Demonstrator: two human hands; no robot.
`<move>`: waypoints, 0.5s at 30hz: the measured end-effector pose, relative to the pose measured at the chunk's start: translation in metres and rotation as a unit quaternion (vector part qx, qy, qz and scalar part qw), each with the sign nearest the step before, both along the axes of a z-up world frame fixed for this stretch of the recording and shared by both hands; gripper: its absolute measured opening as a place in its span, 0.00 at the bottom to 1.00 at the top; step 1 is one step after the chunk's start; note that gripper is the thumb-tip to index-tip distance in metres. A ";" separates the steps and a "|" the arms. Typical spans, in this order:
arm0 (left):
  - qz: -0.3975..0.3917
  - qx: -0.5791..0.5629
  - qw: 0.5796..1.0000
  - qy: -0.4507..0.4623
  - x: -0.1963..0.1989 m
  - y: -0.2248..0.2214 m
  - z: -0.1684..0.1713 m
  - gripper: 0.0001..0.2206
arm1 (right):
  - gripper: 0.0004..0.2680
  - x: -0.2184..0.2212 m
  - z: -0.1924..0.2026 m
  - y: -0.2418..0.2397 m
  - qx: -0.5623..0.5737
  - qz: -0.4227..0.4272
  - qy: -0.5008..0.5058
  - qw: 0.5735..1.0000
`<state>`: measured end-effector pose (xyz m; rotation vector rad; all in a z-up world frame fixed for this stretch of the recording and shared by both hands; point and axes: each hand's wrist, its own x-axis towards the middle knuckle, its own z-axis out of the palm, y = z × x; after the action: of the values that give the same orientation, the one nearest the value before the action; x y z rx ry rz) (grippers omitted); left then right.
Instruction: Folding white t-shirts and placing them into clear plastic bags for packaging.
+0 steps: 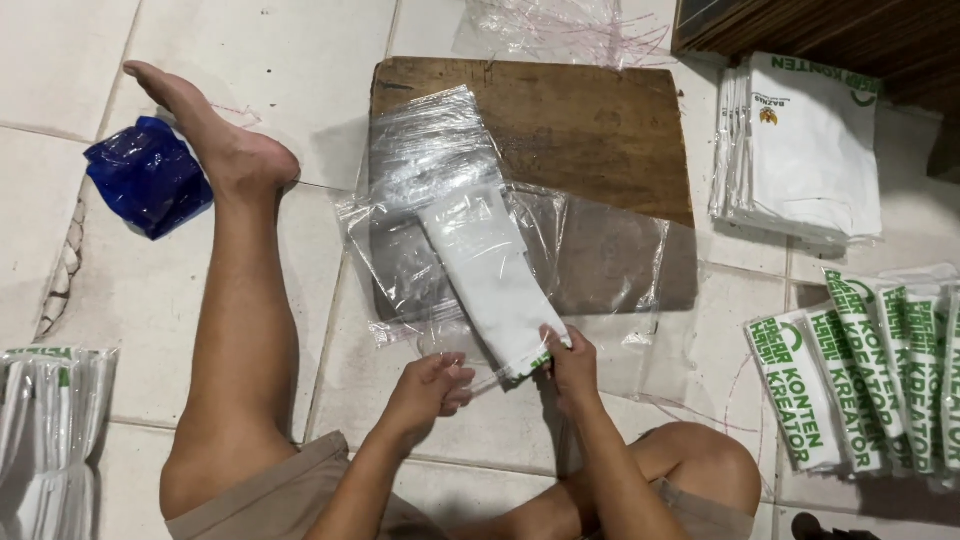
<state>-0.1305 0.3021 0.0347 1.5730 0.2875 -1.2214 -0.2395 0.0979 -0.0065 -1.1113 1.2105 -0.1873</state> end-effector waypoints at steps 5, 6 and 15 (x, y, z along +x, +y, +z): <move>0.052 -0.049 0.996 0.047 0.001 0.009 -0.015 0.18 | 0.14 0.009 0.009 -0.007 0.028 -0.088 -0.002 0.996; 0.049 -0.050 0.996 0.048 0.001 0.008 -0.005 0.18 | 0.14 0.004 0.008 -0.009 0.027 -0.090 -0.001 0.996; 0.021 -0.019 0.996 -0.080 -0.014 0.009 0.009 0.17 | 0.06 0.001 -0.011 -0.003 0.004 -0.137 -0.031 0.990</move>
<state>-0.1443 0.3111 0.0437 1.6136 0.1931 -1.0560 -0.2380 0.0947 -0.0177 -0.9221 1.3042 -0.4247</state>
